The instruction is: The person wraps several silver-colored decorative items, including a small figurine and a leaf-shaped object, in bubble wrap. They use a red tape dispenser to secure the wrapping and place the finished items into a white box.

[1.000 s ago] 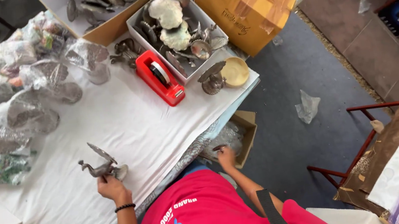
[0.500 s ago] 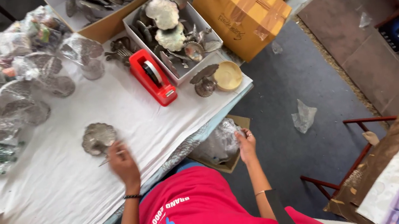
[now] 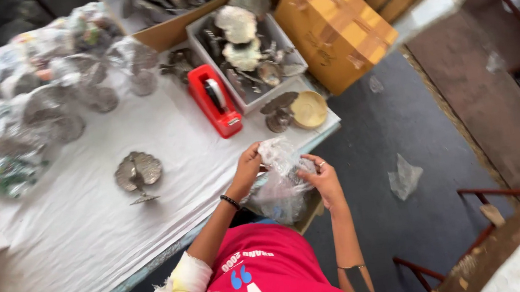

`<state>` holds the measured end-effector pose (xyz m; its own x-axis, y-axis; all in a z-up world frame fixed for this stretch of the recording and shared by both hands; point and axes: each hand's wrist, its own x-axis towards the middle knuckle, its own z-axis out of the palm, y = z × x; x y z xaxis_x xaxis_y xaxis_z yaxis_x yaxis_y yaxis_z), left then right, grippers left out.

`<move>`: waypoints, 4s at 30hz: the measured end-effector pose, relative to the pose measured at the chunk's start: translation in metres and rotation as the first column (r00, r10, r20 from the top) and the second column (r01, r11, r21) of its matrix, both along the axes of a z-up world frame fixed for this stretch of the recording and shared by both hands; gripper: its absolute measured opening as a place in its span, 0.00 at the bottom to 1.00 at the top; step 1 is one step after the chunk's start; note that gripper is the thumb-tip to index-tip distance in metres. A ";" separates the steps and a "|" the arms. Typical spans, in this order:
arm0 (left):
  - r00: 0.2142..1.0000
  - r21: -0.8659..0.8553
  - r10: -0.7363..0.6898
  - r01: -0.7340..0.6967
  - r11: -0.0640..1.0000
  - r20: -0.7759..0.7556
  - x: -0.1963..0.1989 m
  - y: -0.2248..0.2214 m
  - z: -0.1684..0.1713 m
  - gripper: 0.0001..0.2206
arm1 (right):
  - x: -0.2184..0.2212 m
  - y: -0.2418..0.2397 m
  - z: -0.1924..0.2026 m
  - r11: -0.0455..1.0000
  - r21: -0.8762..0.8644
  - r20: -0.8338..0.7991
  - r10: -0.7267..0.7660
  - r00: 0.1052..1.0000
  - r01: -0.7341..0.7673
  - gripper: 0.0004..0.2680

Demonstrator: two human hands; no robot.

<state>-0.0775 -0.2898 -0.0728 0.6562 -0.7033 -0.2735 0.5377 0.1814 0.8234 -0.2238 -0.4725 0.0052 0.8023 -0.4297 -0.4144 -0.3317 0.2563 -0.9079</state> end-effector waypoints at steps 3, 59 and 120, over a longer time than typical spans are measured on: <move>0.971 0.121 0.223 -0.212 0.970 -0.085 0.023 0.040 0.017 0.16 | 0.030 0.014 -0.009 0.980 0.186 0.091 -0.095 0.991 0.077 0.17; 0.208 0.227 -0.091 -0.869 0.440 0.974 0.031 0.387 0.063 0.02 | 0.304 0.359 -0.026 0.741 -0.564 0.019 0.453 0.891 -0.365 0.18; 0.867 0.861 -0.087 -0.499 -0.104 0.491 0.026 0.339 -0.009 0.29 | 0.186 0.190 -0.097 0.846 0.256 0.202 0.427 0.881 -0.468 0.29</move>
